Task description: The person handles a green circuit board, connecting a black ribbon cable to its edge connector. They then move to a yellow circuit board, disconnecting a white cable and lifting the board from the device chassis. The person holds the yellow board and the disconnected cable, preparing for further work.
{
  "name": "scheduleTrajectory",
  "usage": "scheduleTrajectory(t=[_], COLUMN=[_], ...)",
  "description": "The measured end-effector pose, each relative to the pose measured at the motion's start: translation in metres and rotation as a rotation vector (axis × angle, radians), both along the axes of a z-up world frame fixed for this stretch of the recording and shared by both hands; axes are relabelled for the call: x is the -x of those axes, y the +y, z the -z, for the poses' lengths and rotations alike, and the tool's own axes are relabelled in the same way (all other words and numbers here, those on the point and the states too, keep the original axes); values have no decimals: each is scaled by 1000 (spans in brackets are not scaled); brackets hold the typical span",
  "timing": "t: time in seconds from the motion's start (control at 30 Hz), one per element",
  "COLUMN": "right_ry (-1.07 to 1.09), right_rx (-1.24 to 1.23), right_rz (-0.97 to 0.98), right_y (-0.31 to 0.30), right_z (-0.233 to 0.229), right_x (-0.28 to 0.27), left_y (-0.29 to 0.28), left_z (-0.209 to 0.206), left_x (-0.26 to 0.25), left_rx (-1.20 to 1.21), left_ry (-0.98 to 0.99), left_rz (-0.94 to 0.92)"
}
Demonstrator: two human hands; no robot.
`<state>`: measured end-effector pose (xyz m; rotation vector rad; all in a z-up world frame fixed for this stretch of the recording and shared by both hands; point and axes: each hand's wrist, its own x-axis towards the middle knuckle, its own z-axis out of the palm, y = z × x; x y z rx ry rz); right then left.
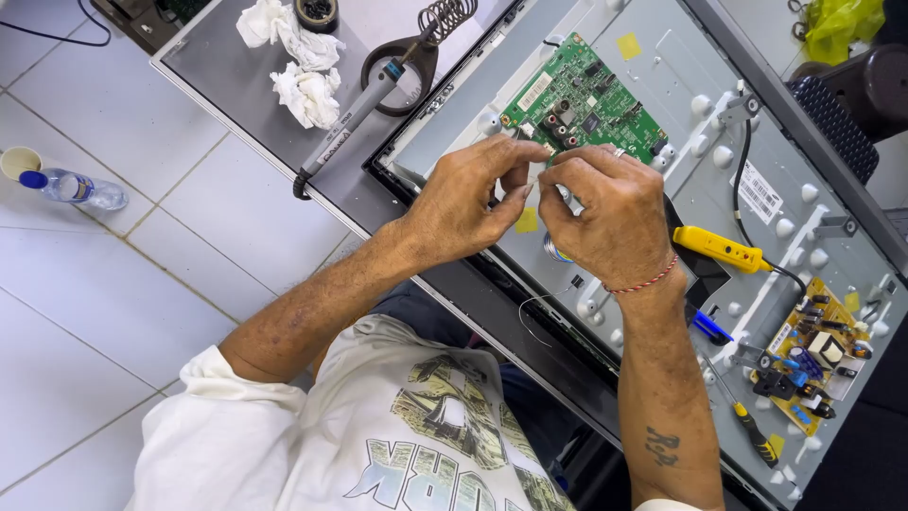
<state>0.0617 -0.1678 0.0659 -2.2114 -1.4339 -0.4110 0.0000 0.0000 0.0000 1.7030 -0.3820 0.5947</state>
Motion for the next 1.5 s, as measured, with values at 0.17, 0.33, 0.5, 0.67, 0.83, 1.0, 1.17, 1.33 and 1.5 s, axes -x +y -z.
scheduleTrajectory(t=[0.17,0.33,0.5,0.67,0.83,1.0,1.17,1.33,1.5], right_ry=[48,73,162,185,194,179,181,172,235], right_rx=[-66,-98,-8,58,51,21,-13,-52,-104], right_rz=[26,62,51,125,185,157,205,209,202], right_y=[4,6,-10,-34,-46,-42,-41,-34,-36], right_z=[10,8,0,-3,-9,-8,-11,-2,6], right_x=[-3,0,11,16,11,25,59,76,82], left_y=[-5,-6,-13,-32,-39,-27,39,41,25], left_z=[5,5,11,6,11,3,9,44,58], left_x=[2,4,18,37,42,63,87,90,84], left_rx=[36,88,-64,-281,-338,-63,-77,-99,18], left_ry=[4,41,13,-9,-123,-341,-21,394,258], left_rz=[-43,-107,-124,-103,-183,-159,-422,-377,-449])
